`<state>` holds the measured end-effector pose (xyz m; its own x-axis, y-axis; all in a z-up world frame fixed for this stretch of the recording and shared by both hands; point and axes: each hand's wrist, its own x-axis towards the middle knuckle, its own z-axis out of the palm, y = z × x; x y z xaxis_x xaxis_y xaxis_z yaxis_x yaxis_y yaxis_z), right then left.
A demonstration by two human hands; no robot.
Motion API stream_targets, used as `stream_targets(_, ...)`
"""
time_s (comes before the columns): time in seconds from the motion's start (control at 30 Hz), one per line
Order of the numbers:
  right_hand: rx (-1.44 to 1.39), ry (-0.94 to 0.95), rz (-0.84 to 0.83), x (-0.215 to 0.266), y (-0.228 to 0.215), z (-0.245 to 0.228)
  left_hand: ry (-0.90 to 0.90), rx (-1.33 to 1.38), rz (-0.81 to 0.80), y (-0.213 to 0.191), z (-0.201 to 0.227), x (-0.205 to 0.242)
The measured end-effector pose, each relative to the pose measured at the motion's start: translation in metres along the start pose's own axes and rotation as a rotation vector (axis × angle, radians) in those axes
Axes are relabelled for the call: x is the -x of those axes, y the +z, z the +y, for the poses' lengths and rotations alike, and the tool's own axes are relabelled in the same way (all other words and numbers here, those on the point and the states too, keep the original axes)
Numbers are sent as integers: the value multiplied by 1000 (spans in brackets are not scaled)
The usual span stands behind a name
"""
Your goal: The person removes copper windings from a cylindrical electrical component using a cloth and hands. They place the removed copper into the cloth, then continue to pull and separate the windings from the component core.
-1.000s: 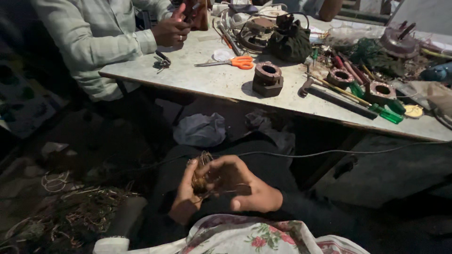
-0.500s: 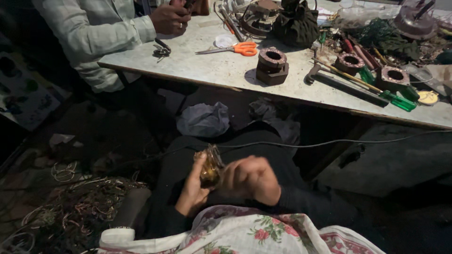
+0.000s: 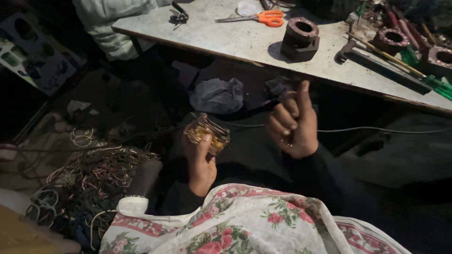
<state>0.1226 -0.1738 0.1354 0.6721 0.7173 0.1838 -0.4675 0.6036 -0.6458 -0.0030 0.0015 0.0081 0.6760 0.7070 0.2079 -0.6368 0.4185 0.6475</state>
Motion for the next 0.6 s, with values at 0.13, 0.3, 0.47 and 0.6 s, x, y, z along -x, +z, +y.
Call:
stream_targets(0.13, 31, -14, 34, -9, -20, -11, 76, 99, -89, -5, 10, -1)
stream_targets(0.3, -13, 46, 78, -33, -53, -12, -28, 192, -244, -1, 29, 4)
stream_targets(0.47, -7, 109, 29, -47, -83, -12, -90, 145, -408, 8, 46, 11)
stream_targets(0.6, 31, 161, -53, -44, -88, -23, -31, -19, -449, 12, 50, 15)
